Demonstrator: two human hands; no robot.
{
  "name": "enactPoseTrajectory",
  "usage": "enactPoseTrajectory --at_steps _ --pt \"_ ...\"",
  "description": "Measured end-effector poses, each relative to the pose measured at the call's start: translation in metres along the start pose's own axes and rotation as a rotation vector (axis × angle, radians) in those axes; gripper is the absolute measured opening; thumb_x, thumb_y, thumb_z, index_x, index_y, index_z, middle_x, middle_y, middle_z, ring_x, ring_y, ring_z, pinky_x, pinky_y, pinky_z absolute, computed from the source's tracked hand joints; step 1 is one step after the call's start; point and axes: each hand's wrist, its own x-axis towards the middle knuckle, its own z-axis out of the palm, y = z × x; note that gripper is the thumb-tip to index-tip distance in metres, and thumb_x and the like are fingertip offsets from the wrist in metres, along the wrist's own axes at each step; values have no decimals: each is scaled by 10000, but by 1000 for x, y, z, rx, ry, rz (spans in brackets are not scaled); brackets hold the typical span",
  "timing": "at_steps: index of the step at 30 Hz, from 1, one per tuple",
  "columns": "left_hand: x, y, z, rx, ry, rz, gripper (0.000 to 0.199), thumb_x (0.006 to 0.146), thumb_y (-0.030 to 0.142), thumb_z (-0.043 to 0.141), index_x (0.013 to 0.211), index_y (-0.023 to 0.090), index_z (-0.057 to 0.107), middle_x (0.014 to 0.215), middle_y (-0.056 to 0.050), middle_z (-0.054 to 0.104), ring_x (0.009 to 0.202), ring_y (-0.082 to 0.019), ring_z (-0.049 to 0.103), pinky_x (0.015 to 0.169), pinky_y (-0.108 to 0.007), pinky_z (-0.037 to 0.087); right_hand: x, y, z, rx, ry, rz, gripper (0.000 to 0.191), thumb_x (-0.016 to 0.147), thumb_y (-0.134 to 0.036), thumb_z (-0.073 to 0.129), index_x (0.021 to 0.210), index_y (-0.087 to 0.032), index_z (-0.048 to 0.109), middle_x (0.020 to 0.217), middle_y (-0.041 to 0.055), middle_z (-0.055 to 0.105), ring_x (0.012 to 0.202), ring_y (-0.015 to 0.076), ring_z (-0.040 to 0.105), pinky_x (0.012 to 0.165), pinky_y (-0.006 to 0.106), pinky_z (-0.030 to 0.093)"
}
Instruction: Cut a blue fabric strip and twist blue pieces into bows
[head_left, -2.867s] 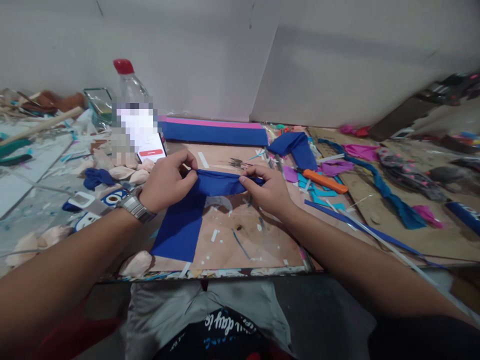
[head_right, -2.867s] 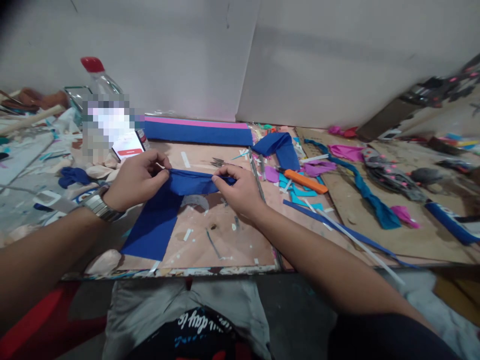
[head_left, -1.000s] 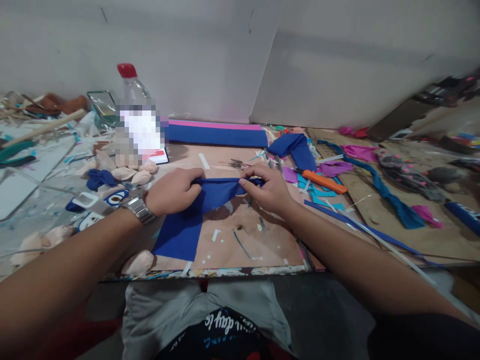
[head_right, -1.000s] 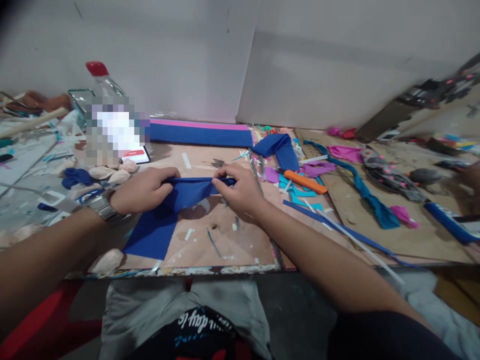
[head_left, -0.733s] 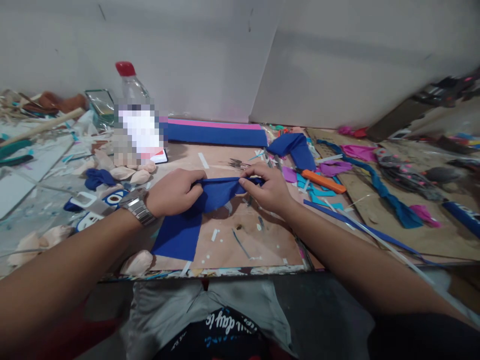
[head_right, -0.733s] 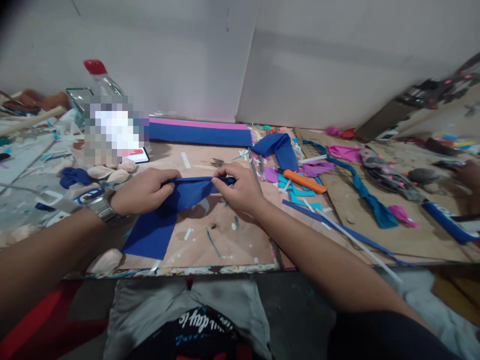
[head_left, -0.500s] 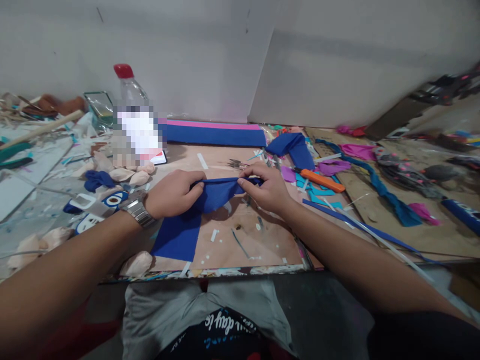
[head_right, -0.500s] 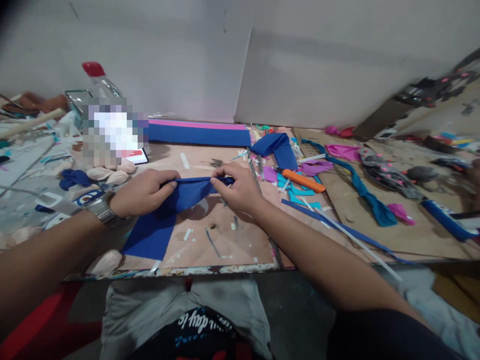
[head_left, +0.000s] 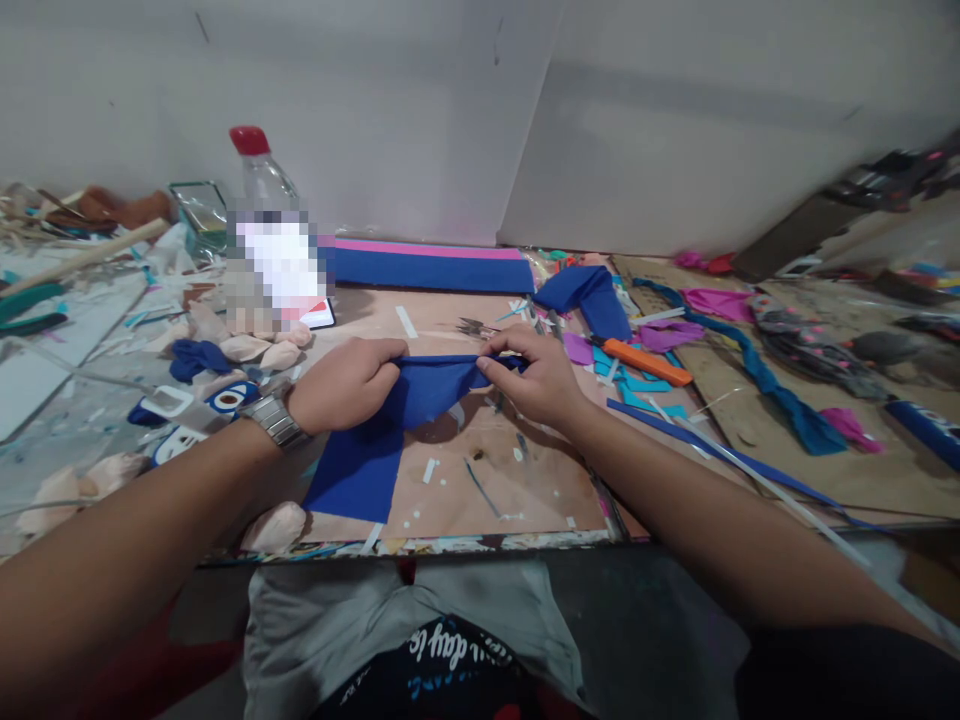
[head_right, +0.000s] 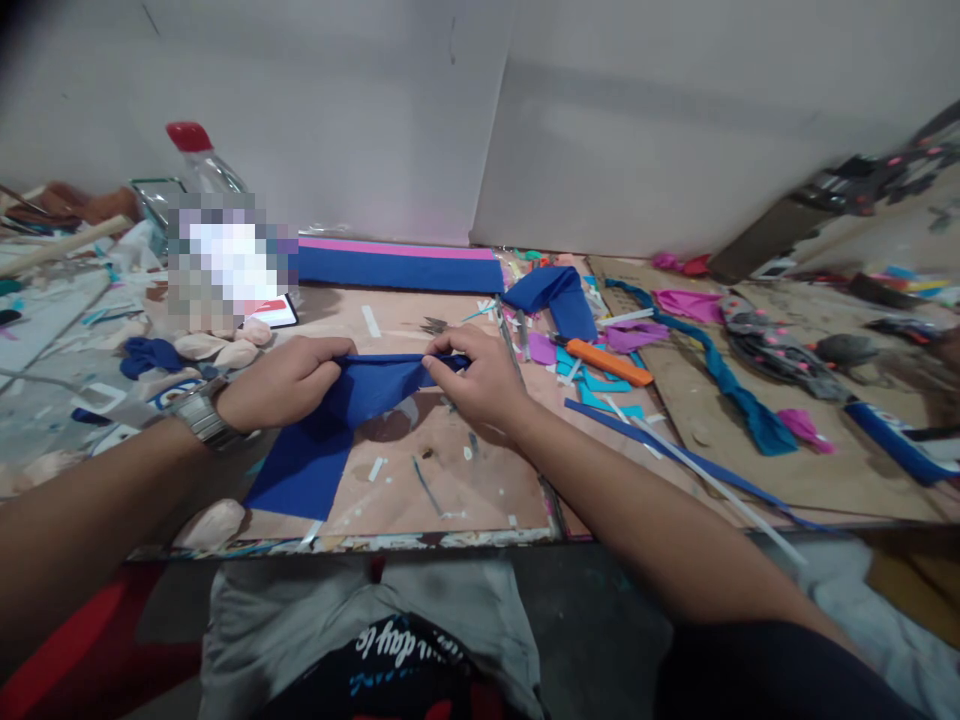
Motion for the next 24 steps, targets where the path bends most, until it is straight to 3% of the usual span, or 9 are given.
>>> enactPoseTrajectory --at_steps 3,7,11,16,20,24 --pt "-1 2 0 -2 -24 -5 161 903 260 386 814 212 512 827 -58 635 790 -243 577 741 -361 365 0 0 0 -4 0 -2 57 866 -242 685 827 -208 710 835 34 737 830 219 671 796 363 490" --pt "-2 4 0 -9 -6 -18 296 999 377 345 788 215 475 762 -41 581 743 -224 542 716 -352 336 0 -2 -1 -13 2 -8 60 865 -244 686 823 -208 710 826 34 734 827 218 667 785 355 493" --pt "-2 6 -1 -25 10 -16 343 1029 382 328 759 210 451 720 -25 541 702 -199 505 691 -341 310 -1 -3 0 2 -6 -15 50 867 -236 687 835 -206 712 831 34 733 823 212 666 784 353 496" --pt "-4 9 -1 -76 -108 79 422 1053 445 350 768 188 524 710 -16 565 674 -169 502 672 -327 309 -4 -9 3 26 -93 -89 76 890 -243 674 827 -207 697 820 30 731 792 198 654 793 361 494" --pt "-6 12 0 -83 -217 161 409 1052 469 399 899 173 637 792 -35 656 702 -166 551 679 -315 331 -6 -14 5 41 -162 -125 72 906 -246 672 853 -208 701 832 37 730 806 197 659 808 370 498" --pt "-8 16 4 -112 -251 169 402 1058 461 401 992 180 682 876 -51 709 750 -173 591 700 -308 356 -9 -18 8 64 -221 -144 76 919 -255 667 867 -215 706 826 41 723 800 197 653 782 370 505"
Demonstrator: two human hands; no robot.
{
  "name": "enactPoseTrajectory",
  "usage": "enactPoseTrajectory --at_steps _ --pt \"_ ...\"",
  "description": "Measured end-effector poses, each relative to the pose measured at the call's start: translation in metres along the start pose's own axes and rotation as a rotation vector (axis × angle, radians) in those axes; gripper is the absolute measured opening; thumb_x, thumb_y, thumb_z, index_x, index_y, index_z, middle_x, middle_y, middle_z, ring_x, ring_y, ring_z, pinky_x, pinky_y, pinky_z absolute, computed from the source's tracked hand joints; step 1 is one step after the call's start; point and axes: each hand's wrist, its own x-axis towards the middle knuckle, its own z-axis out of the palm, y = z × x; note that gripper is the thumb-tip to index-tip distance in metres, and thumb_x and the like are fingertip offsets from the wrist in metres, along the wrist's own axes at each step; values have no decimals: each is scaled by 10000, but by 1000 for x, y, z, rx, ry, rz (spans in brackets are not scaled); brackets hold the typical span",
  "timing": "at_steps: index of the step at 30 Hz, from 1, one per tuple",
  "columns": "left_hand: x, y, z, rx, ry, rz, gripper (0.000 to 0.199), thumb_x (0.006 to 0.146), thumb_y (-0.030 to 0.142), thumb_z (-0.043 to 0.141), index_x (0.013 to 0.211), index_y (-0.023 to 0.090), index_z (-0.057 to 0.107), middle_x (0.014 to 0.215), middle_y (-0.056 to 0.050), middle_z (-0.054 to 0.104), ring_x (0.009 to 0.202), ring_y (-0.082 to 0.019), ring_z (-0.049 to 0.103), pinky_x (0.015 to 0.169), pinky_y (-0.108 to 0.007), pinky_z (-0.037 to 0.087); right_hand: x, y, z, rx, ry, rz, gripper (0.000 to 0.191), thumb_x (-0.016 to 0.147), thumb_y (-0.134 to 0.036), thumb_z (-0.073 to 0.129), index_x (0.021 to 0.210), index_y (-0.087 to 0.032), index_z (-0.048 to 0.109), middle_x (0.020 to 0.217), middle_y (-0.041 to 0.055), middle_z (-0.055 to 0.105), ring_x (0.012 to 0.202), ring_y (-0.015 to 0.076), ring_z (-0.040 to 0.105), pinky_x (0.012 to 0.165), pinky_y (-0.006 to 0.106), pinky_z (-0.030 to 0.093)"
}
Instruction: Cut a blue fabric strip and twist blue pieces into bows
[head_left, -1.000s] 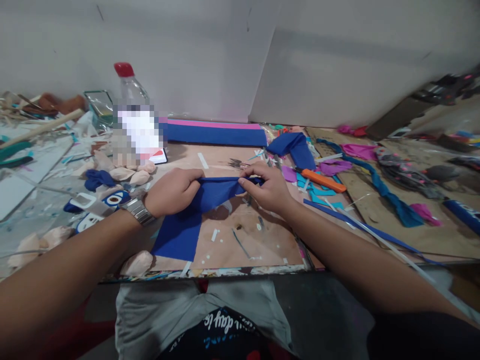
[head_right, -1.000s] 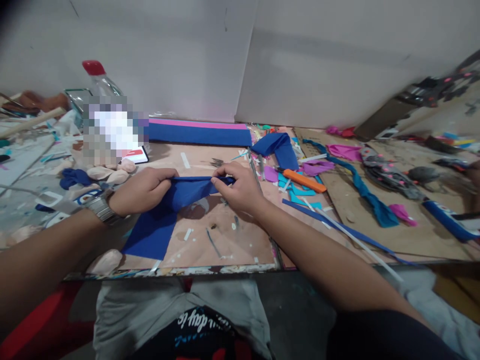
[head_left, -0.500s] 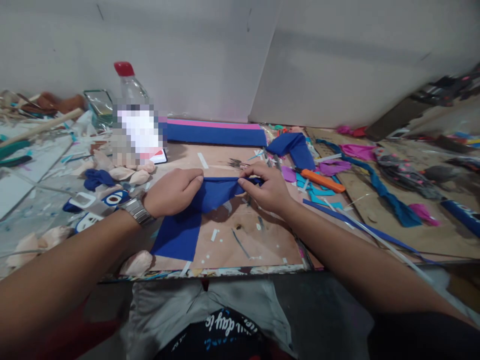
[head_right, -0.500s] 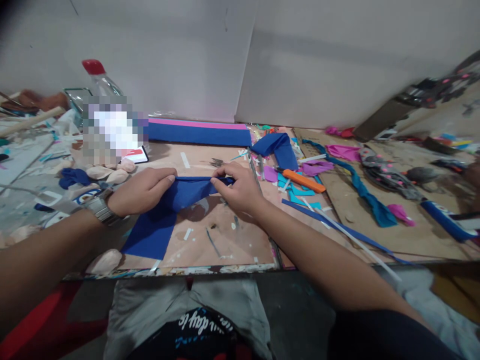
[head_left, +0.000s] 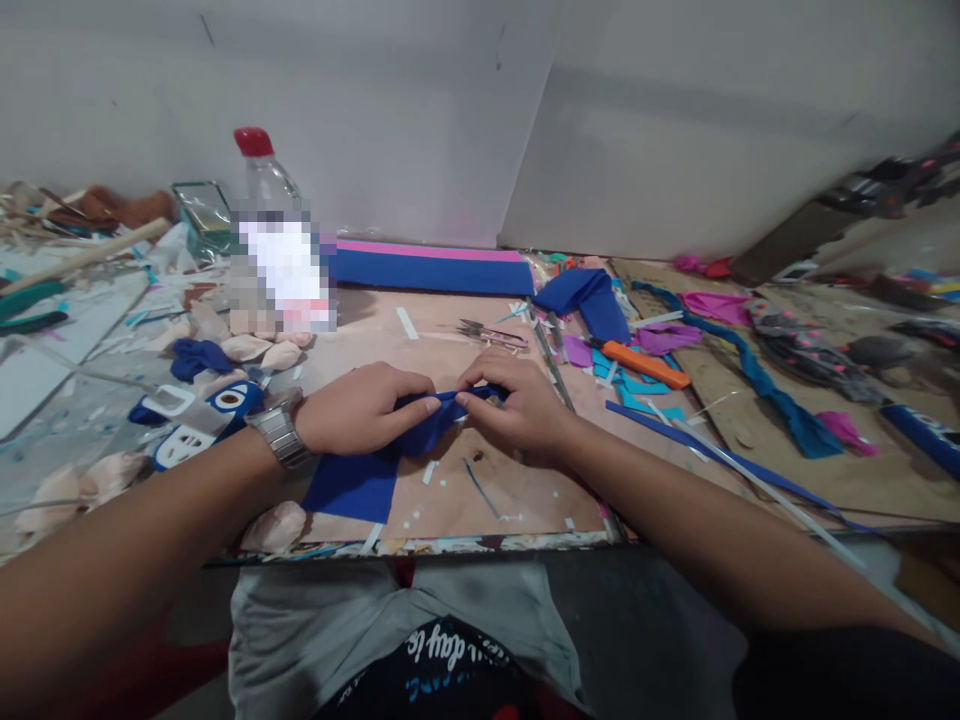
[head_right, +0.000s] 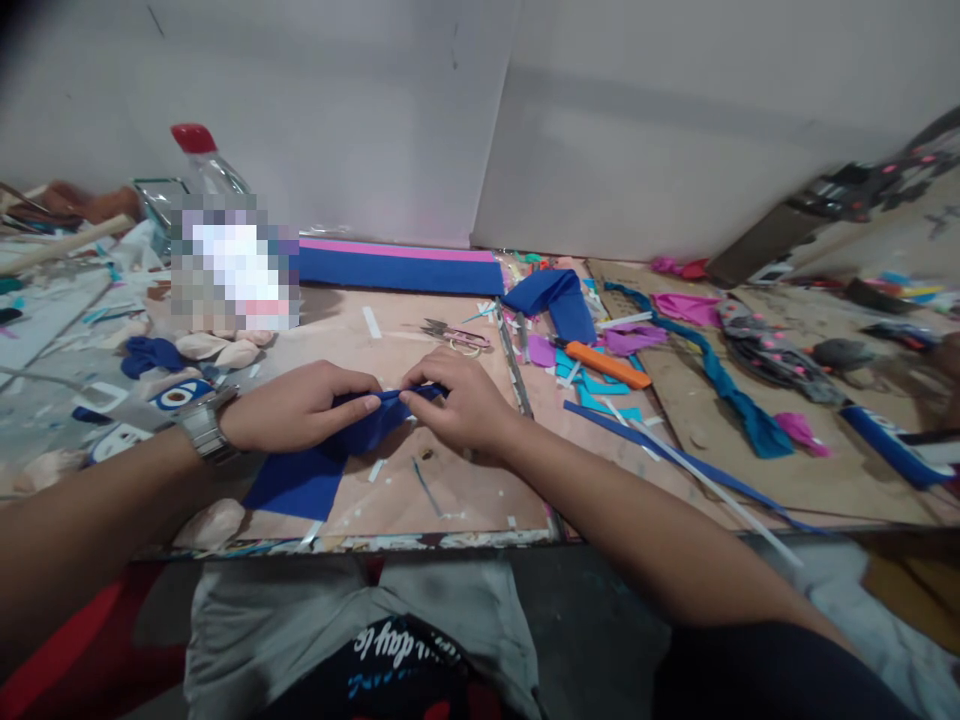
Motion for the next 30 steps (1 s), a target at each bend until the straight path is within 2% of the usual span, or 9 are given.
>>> enactPoseTrajectory --at_steps 9,30 --pt "3 1 8 -18 20 -2 366 1051 388 435 916 174 700 809 -37 711 691 -152 572 663 -292 350 -3 -6 3 44 -59 18 82 917 -283 685 904 -211 721 860 50 735 834 205 666 783 364 520" --pt "4 2 13 -76 24 -12 348 1039 394 473 943 168 721 786 -36 715 656 -146 576 640 -284 354 -3 -4 9 -17 -30 -49 59 926 -265 695 953 -243 743 889 33 773 860 206 671 829 389 519"
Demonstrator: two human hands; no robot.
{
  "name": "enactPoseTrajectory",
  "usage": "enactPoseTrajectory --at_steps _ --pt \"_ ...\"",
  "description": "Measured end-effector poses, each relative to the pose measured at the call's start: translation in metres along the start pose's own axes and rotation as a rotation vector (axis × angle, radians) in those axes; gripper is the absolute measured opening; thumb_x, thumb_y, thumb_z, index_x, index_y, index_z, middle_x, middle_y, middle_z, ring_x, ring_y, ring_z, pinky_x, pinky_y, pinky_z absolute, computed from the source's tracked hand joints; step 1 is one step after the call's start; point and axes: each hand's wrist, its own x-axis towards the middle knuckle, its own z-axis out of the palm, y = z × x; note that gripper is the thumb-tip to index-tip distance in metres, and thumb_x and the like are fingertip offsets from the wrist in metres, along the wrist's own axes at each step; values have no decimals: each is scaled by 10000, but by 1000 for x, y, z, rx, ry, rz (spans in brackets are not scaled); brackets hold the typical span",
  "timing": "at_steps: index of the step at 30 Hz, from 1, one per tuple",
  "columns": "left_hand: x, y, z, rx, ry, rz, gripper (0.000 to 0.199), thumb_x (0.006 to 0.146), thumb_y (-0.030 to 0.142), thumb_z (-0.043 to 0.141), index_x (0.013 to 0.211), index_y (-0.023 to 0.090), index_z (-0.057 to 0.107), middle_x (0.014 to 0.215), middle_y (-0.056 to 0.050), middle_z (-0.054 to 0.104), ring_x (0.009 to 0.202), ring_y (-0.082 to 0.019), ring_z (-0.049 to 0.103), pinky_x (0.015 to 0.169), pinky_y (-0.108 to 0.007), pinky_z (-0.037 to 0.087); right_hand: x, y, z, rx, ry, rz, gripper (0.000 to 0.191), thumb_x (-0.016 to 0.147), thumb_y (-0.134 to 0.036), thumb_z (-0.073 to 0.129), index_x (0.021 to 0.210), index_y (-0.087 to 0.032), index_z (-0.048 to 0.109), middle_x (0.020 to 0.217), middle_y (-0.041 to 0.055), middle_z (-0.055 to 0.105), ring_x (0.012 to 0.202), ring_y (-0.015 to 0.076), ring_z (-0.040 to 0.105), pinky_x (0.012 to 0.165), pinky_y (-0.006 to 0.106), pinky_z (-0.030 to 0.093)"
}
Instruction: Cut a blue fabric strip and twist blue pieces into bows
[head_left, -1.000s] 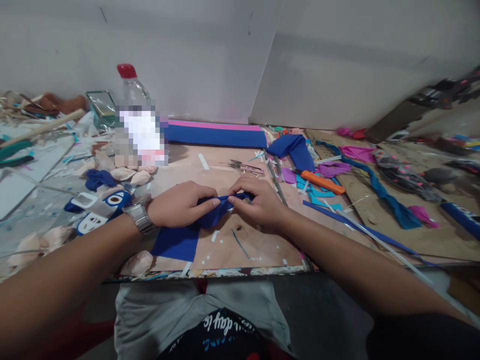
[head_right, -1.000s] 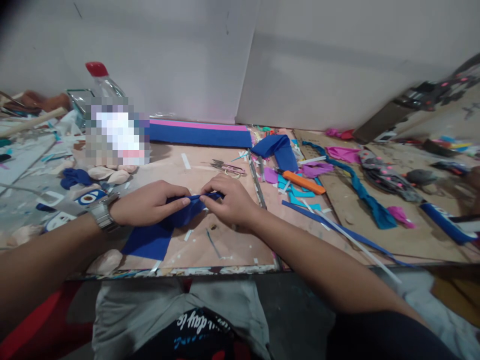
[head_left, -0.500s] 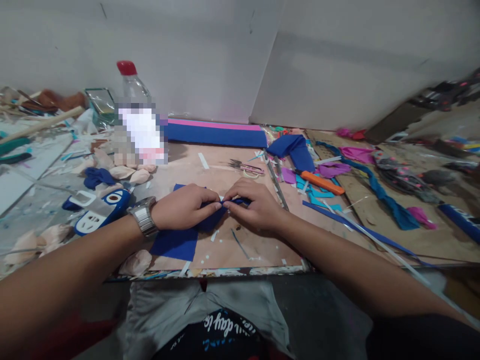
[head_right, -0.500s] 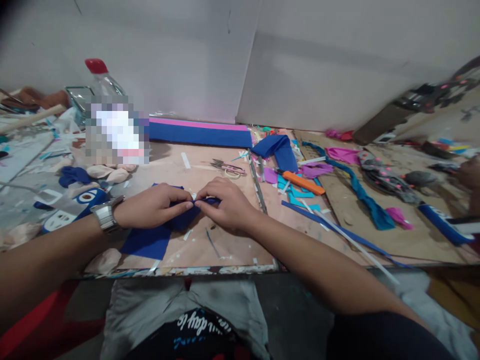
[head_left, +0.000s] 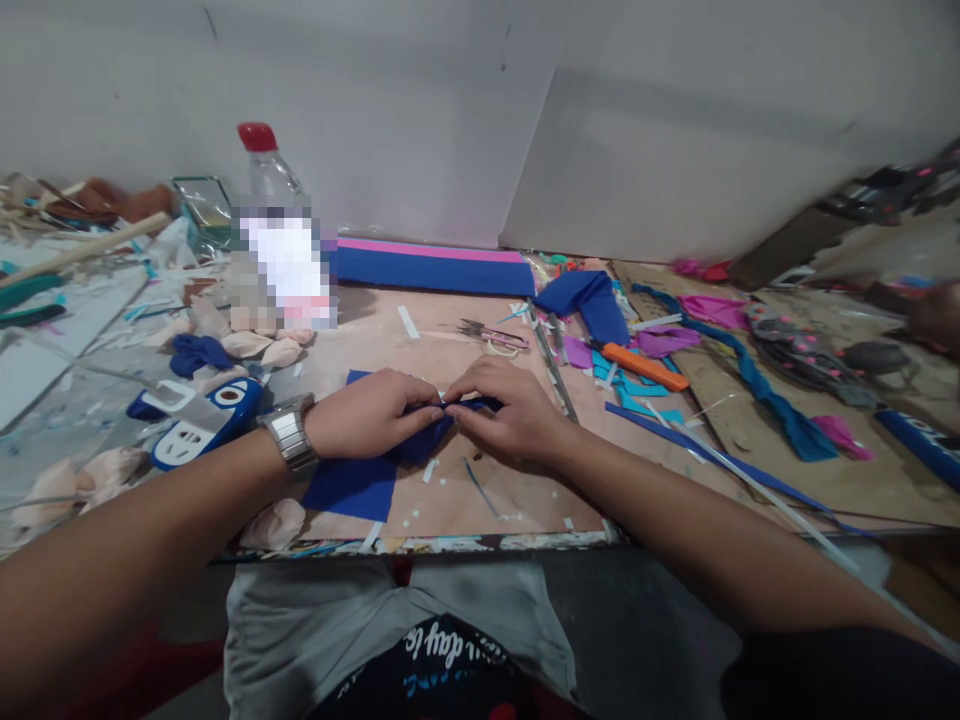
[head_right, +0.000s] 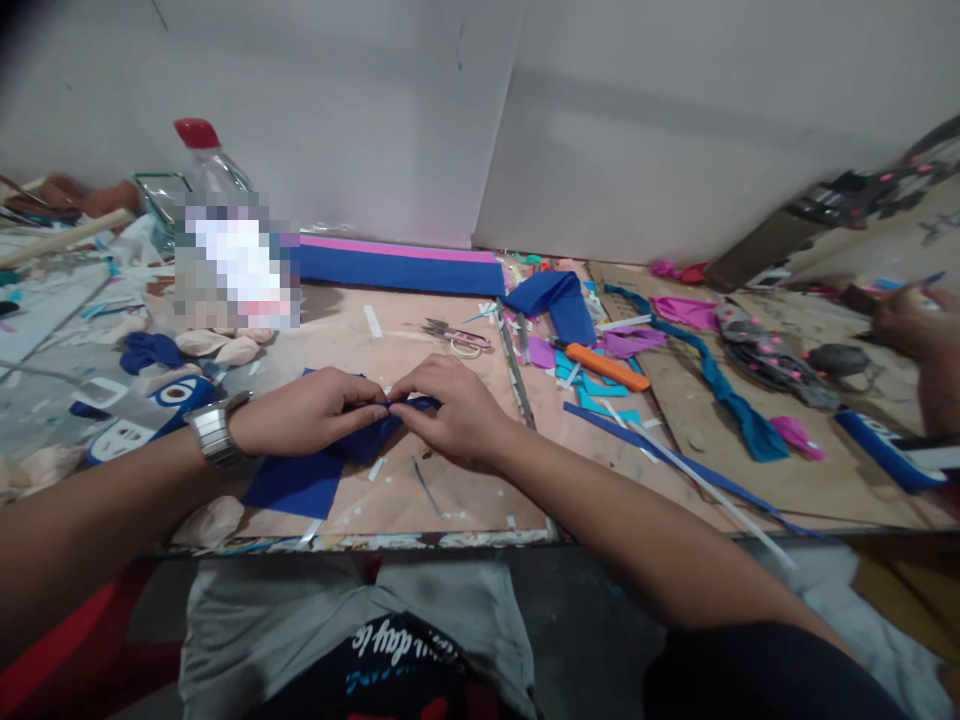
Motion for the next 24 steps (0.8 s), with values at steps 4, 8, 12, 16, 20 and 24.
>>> enactPoseTrajectory --at_steps 4,8,12,16,20,24 --pt "0 1 -2 -39 -25 -11 332 1029 376 472 908 162 694 772 -29 691 648 -139 546 635 -285 349 1 -1 0 -3 -15 -40 64 942 -263 685 958 -244 744 902 32 787 868 205 670 841 392 519" --pt "0 1 -3 -127 -55 -6 252 996 305 483 895 163 665 774 -12 675 660 -133 530 654 -281 368 1 -2 0 -3 -2 -70 70 948 -243 677 955 -239 746 905 35 796 863 205 670 845 398 517" --pt "0 1 -4 -198 -76 -22 248 980 312 493 886 160 664 766 -10 649 689 -142 531 659 -282 379 1 -2 0 -7 6 -88 80 950 -254 670 941 -255 749 898 25 800 861 205 679 862 409 516" --pt "0 1 -3 -213 -62 -51 369 1023 423 446 873 157 654 735 -8 604 677 -141 499 644 -284 370 1 -3 -2 -22 -4 -85 109 959 -254 646 931 -274 749 894 13 796 870 203 678 870 413 515" --pt "1 0 -2 -225 -58 -78 382 1030 433 435 875 155 647 735 -4 589 677 -136 485 645 -282 369 1 -4 -2 -28 -6 -77 110 962 -251 643 945 -271 750 910 16 797 884 208 673 882 416 512" --pt "1 -1 -1 -233 -43 -96 332 1002 419 483 862 160 636 715 3 561 667 -132 476 619 -271 348 0 -4 -2 -39 7 -71 82 951 -245 662 958 -247 744 904 28 792 874 214 659 854 408 513"
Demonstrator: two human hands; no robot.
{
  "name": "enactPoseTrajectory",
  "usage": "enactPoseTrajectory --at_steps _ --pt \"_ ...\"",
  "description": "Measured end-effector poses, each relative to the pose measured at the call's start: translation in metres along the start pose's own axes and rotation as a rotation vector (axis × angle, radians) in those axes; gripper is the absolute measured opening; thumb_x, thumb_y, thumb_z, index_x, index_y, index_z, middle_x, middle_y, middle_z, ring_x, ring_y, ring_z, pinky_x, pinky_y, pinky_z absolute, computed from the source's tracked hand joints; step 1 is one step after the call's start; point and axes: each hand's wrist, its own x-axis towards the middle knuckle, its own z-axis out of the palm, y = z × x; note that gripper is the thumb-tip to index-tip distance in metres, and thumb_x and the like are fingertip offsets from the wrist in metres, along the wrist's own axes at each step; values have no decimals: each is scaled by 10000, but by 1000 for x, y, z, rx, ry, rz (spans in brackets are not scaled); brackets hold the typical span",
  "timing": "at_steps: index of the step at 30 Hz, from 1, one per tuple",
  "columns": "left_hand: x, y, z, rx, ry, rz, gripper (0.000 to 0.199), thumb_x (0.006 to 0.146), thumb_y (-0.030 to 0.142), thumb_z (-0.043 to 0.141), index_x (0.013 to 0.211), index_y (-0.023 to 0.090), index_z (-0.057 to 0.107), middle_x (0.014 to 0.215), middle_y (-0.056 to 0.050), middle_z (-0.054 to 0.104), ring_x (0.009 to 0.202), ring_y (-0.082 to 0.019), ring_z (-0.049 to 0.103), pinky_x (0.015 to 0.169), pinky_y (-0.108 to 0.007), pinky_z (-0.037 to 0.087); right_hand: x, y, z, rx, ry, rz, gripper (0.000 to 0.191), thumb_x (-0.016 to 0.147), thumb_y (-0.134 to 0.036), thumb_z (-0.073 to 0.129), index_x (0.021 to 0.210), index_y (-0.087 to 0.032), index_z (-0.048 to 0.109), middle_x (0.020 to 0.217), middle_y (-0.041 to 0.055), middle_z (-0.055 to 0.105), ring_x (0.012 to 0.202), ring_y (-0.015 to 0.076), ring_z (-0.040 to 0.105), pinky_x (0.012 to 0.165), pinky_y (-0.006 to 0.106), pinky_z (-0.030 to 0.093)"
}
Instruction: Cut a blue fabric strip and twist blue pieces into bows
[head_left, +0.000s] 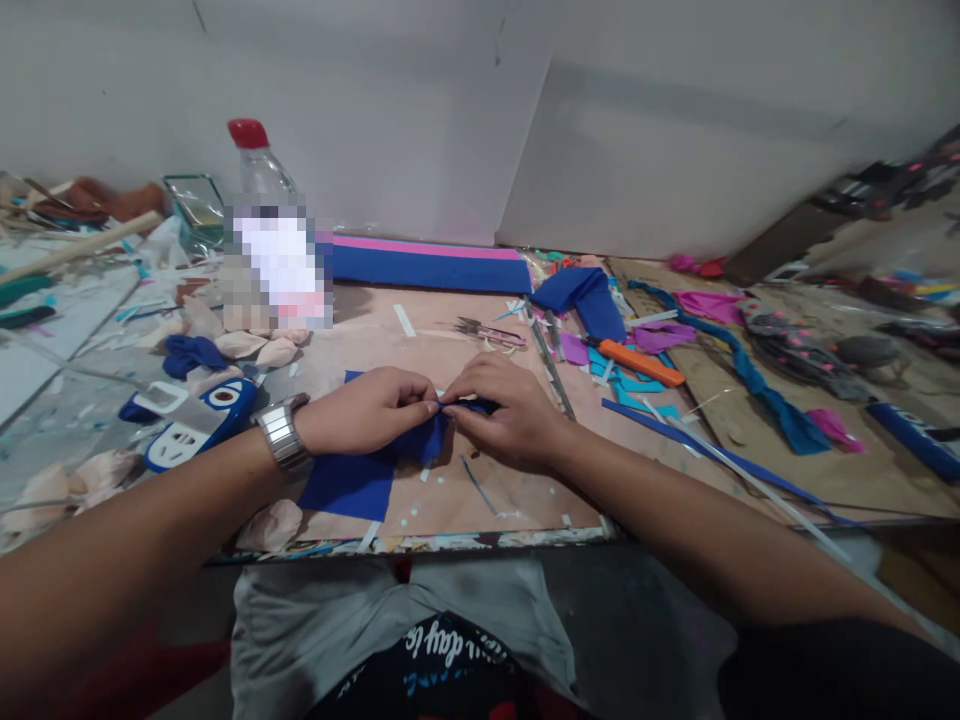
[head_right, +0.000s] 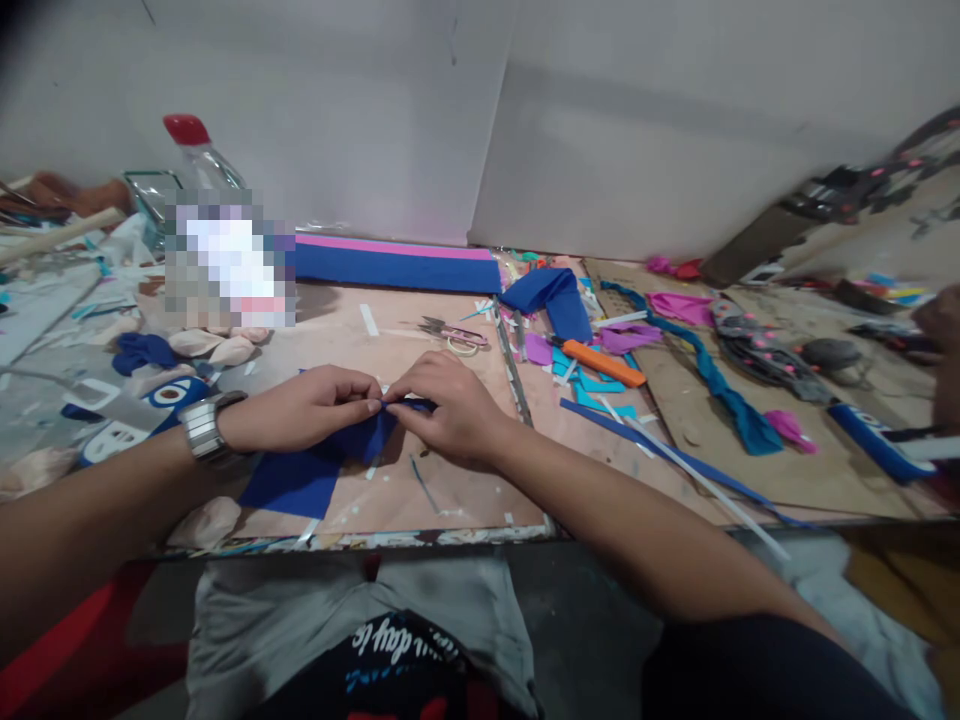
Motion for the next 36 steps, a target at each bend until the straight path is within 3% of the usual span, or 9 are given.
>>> enactPoseTrajectory --at_steps 12,18,26,31,36 --pt "-1 0 -1 49 3 10 335 1000 429 504 887 158 665 748 -11 631 668 -136 517 616 -274 336 0 -1 1 -13 6 28 77 946 -246 667 934 -243 743 881 30 782 863 214 650 840 397 504" --pt "-4 6 0 146 26 55 267 996 318 489 882 150 661 743 -4 636 652 -124 504 628 -276 323 0 -1 1 -20 34 -6 60 943 -224 677 941 -211 736 856 46 767 833 208 652 810 383 497" --pt "-1 0 0 -45 -55 16 353 1014 379 462 909 143 703 748 0 631 661 -123 484 623 -260 364 -1 -1 1 3 32 -4 72 960 -249 667 963 -236 737 887 37 779 861 209 658 845 398 505" --pt "0 -3 -1 -121 -45 46 302 986 303 468 912 145 714 877 -29 721 787 -149 582 764 -278 445 0 -1 0 12 9 -34 71 965 -235 664 973 -242 735 905 24 786 872 199 659 862 398 502" --pt "1 -3 -3 -163 -53 9 291 950 251 454 910 148 723 863 -20 716 773 -144 581 760 -273 447 0 -1 0 9 -4 -62 76 971 -232 661 979 -240 736 901 27 781 869 195 664 861 402 502"
